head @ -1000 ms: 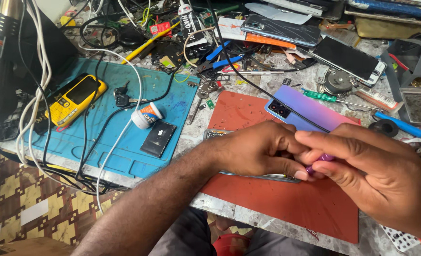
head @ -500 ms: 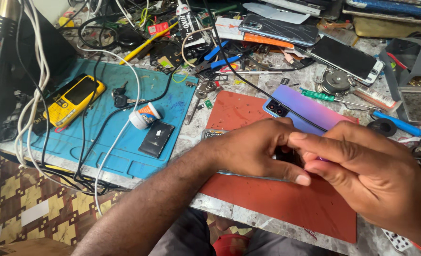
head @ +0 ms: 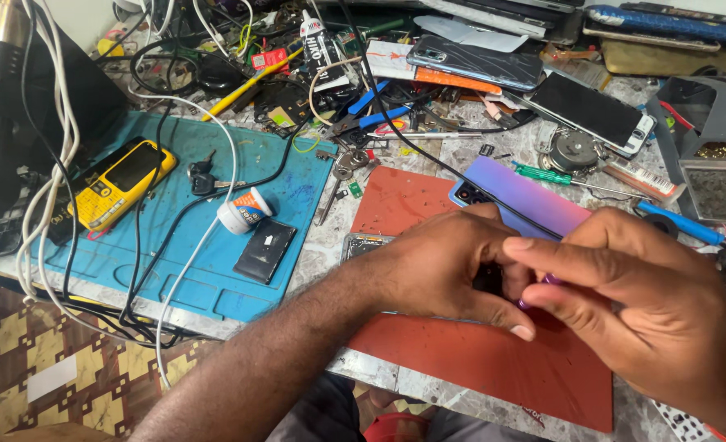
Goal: The person uses a purple screwdriver to remove screws from the internal frame of a disassembled smartphone. They carefully unscrew multiple fasteners around the battery and motherboard area, then lift and set aside a metal bracket before inspecting the device.
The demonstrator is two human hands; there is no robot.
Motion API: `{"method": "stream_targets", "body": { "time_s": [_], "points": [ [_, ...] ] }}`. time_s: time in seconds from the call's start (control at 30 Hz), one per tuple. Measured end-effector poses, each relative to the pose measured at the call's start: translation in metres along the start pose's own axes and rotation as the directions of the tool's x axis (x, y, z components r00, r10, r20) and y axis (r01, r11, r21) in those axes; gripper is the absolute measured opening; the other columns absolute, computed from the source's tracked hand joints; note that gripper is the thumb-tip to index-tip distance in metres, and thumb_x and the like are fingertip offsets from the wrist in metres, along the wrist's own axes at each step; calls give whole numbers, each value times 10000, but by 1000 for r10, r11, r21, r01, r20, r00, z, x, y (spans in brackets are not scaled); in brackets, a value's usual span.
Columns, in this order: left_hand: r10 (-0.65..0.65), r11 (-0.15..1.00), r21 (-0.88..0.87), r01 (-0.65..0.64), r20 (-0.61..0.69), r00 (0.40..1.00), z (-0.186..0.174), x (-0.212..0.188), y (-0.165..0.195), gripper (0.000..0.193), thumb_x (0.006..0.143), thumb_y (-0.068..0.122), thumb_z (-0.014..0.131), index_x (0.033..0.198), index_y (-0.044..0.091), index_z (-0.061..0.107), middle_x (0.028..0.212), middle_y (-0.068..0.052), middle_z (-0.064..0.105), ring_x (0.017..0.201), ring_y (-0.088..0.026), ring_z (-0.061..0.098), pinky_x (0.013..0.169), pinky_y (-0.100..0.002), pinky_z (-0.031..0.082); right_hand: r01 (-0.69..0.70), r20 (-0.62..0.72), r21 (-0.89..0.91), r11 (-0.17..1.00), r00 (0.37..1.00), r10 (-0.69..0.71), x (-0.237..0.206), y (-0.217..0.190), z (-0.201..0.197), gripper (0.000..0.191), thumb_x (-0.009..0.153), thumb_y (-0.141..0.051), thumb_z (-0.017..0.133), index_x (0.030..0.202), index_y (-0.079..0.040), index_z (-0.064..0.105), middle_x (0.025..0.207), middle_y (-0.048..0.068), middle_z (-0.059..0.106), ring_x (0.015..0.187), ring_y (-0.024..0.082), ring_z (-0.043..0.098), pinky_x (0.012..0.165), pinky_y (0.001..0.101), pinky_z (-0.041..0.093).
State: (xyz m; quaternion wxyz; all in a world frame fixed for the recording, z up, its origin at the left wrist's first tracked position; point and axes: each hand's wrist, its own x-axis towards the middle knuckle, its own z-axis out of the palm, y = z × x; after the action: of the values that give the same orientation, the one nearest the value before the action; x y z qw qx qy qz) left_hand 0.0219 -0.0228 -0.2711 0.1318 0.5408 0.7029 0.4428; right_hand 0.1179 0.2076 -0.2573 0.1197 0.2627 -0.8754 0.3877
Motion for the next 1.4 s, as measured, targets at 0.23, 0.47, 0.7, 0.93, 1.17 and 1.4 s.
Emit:
{"method": "stream_targets", "body": {
  "time_s": [0.23,0.47,0.7,0.93,1.17,1.4],
  "points": [
    [84,994,-75,-81,29,996,-14,-5,7,356,875,327,863,1065,79,691,1033,-23,719,1017,-202,656,930,-360,532,14,116,143,990,993,-31,4,-9,-5,466,951,-14,592,1413,-66,573,1161,44,715,1049,153,693,868,252,595],
    [16,1000,-18,-16,2,1000,-19,-5,6,207,877,205,755,1035,87,692,960,-18,707,941,-187,673,841,-341,554,-30,123,37,999,992,25,5,0,1,532,940,-116,670,1460,-114,560,1130,19,663,1022,115,659,843,239,596],
    [-40,994,101,39,9,999,-17,-5,6,124,834,172,750,872,80,676,807,-12,679,832,-183,672,774,-350,540,-51,194,244,969,981,2,2,5,3,661,923,-15,634,1532,-60,383,1244,71,627,1067,139,668,883,252,606],
    [-62,996,69,60,31,998,-14,-7,10,181,830,228,776,961,109,743,893,15,729,885,-154,695,799,-331,563,-102,165,318,943,985,51,2,3,4,636,943,59,587,1527,-84,379,1174,107,641,1077,170,683,914,302,610],
    [-15,995,95,10,54,998,-12,-3,9,214,808,318,832,954,169,785,849,24,714,913,-167,674,824,-344,542,-32,12,353,935,999,30,6,-3,5,635,950,76,556,1508,-87,300,1170,161,672,1129,225,712,974,362,620],
    [1,988,153,-11,70,998,-5,-2,8,94,803,282,813,859,218,774,857,74,704,972,-169,658,864,-348,538,-31,-198,268,963,976,87,8,-15,-2,708,957,94,541,1549,-97,202,1139,199,642,1099,288,738,1029,407,625]
  ]
}}
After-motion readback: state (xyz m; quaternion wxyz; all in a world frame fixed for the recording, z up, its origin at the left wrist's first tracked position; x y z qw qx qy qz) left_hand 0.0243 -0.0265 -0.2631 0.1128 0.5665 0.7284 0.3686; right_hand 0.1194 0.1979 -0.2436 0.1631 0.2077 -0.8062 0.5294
